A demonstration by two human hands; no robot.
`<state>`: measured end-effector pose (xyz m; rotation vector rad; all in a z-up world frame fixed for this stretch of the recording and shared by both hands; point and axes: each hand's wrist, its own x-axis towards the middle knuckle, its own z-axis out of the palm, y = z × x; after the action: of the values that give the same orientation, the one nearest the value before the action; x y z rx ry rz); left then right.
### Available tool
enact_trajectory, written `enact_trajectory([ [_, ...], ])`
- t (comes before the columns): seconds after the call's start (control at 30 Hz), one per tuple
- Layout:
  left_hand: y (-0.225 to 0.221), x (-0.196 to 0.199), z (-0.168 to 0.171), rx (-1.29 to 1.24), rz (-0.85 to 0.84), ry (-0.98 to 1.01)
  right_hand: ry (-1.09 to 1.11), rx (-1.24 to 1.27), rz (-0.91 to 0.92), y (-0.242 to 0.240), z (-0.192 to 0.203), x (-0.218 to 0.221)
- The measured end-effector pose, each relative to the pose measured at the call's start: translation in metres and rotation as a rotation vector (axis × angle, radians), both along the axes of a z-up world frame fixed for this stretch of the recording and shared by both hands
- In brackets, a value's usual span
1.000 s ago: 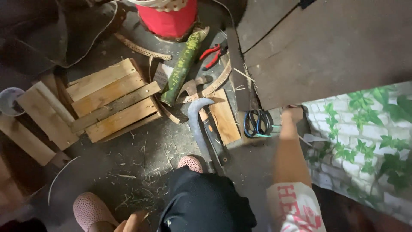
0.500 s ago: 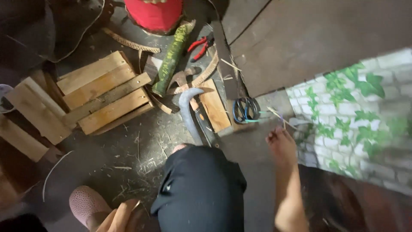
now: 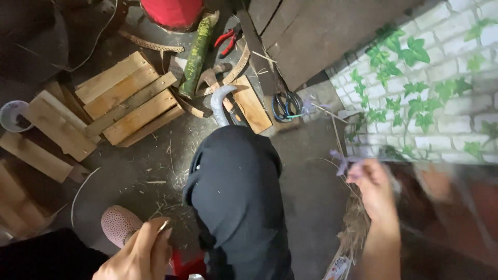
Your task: Shaving a bamboo strip with a sickle to thin it down, then bending it into a circular shape.
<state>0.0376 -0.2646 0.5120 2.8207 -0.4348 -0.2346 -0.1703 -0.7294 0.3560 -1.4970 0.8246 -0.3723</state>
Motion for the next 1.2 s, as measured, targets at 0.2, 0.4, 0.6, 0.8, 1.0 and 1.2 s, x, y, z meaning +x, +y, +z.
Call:
enact_trajectory([
  [0.2,0.016,-0.012,-0.007,0.025,0.021,0.056,1.417,-0.383,0.544,-0.019,-0.119,-0.041],
  [0.4,0.010,-0.022,-0.011,-0.007,0.048,-0.018,0.955,-0.651,0.469,-0.056,-0.226,0.015],
  [0.6,-0.002,-0.012,-0.009,0.044,-0.006,0.083,0.279,-0.915,-0.042,-0.066,-0.235,0.142],
  [0.8,0.002,-0.018,-0.058,-0.222,0.051,0.020,0.332,-0.854,-0.110,-0.099,-0.255,0.239],
  [1.0,-0.012,-0.005,-0.049,-0.205,0.076,0.009,0.201,-1.243,-0.197,-0.149,-0.368,0.235],
  [1.2,-0.015,0.003,-0.038,0.034,0.130,0.108,-0.141,0.133,-0.660,-0.126,-0.164,0.169],
])
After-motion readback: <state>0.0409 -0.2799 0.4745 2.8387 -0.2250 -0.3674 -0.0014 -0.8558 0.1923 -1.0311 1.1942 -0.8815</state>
